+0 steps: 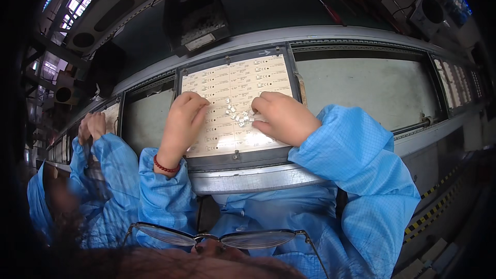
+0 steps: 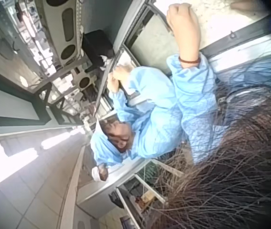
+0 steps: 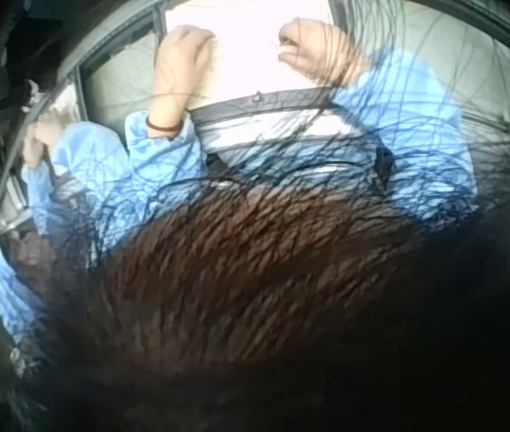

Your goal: The person places small electronic components onto circuit board panels within a fixture and fastens retaining bars over them before sliding the assembly along the conveyor.

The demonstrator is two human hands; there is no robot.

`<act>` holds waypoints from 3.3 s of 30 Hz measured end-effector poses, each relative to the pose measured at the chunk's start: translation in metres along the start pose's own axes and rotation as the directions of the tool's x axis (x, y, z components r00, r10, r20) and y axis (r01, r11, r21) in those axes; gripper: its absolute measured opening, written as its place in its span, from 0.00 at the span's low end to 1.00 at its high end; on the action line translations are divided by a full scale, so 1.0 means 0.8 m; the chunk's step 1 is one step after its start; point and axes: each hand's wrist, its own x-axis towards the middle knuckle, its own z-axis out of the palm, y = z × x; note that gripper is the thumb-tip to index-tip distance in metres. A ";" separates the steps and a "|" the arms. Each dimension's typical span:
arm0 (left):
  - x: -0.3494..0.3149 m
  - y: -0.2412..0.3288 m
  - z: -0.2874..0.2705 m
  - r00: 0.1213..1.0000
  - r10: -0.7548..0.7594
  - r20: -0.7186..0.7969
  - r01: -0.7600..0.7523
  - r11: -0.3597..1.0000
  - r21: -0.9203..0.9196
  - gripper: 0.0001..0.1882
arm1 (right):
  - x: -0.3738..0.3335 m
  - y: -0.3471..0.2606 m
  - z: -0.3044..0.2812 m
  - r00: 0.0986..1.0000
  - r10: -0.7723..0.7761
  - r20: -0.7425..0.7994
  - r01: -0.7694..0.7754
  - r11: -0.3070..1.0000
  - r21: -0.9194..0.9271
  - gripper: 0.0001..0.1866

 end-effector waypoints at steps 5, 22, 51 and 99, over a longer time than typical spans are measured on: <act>-0.003 -0.006 -0.009 0.996 -0.083 -0.020 0.082 0.996 -0.036 0.05 | 0.003 -0.003 0.015 0.994 -0.106 -0.033 0.104 0.992 -0.066 0.10; -0.004 -0.013 -0.011 0.990 -0.098 0.100 0.116 0.973 -0.197 0.11 | -0.006 0.005 -0.011 0.990 0.119 -0.077 -0.116 0.992 0.042 0.07; -0.012 -0.006 -0.041 0.968 -0.039 0.247 0.050 0.998 -0.039 0.07 | -0.006 0.010 0.007 0.996 -0.081 -0.025 0.074 0.970 -0.230 0.05; -0.010 0.000 -0.030 0.930 -0.060 0.362 0.101 0.990 -0.096 0.08 | -0.016 0.007 -0.014 0.997 0.066 0.036 -0.059 0.985 -0.163 0.06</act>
